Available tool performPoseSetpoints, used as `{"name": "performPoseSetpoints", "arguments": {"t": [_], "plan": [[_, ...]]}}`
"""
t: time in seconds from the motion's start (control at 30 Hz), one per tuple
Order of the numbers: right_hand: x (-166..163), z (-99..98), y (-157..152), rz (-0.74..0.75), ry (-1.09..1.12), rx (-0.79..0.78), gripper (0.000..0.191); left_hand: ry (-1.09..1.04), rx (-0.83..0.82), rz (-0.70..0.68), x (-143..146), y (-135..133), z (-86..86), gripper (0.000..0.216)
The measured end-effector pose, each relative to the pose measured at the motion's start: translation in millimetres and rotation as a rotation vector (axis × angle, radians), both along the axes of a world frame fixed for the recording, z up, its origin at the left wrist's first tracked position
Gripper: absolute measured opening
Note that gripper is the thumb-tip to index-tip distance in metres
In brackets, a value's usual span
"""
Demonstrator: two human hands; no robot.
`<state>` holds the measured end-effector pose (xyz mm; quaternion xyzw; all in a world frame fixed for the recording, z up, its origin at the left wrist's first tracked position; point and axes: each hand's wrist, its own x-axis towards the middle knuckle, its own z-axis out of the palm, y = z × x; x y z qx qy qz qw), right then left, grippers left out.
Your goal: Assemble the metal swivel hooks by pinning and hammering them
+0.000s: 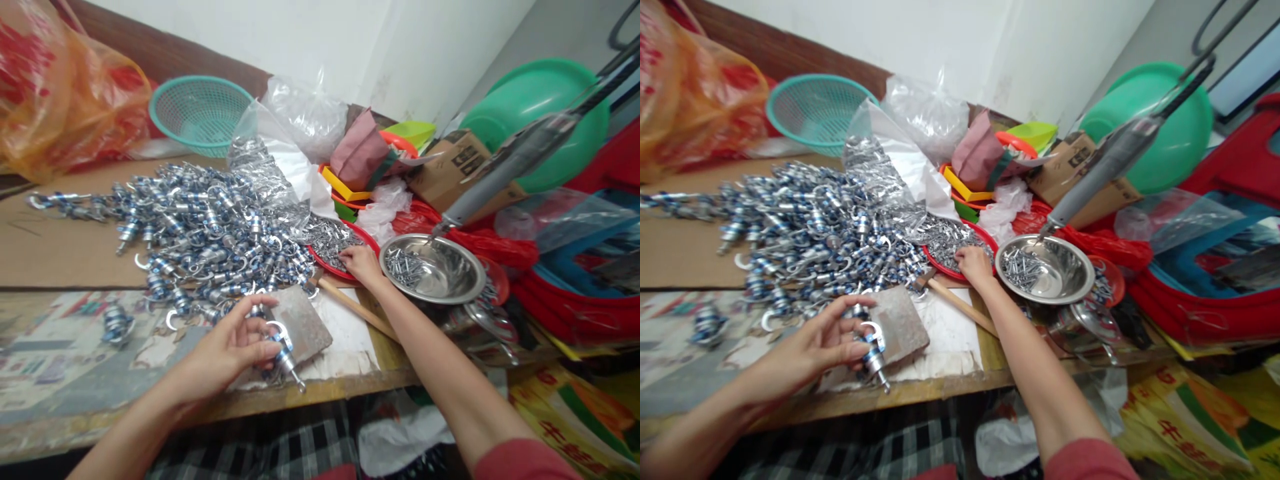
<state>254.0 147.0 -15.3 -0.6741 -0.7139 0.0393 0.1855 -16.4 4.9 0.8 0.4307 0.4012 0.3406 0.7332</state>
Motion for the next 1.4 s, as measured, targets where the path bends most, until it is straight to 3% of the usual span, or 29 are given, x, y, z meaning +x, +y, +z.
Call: {"name": "performPoseSetpoints", "arguments": {"t": [0.17,0.3,0.47,0.6,0.77,0.87,1.1,1.23,1.33,1.4], "plan": [[-2,10.9,-15,-0.035,0.216,0.094,0.017,0.01,-0.006,0.021,0,-1,-0.3,0.059],[-26,27.8,-55,0.035,0.422,0.032,0.02,0.029,-0.019,0.037,0,-2,3.3,0.057],[-68,37.8,-122,0.414,0.626,-0.139,0.012,0.019,-0.009,0.009,1,-1,4.6,0.058],[-78,35.2,-149,0.634,0.394,0.047,0.019,0.015,0.005,0.003,1,-2,2.9,0.058],[-73,42.7,-156,0.623,0.026,0.037,0.021,0.016,0.014,0.0,1,-2,2.9,0.056],[-73,49.2,-155,0.632,-0.043,0.018,0.031,0.02,0.016,0.002,1,-2,2.6,0.055],[-79,51.6,-148,0.658,0.188,-0.104,0.023,-0.001,0.018,0.003,1,-2,1.7,0.055],[-86,49.8,-151,0.527,0.382,-0.167,0.011,0.002,0.015,0.0,0,-3,2.6,0.055],[-91,47.9,-152,0.49,0.489,-0.24,0.016,0.005,0.017,-0.005,0,-3,2.8,0.053],[-92,49.1,-150,0.521,0.446,-0.258,0.019,0.005,0.027,-0.007,0,-4,2.5,0.051]]}}
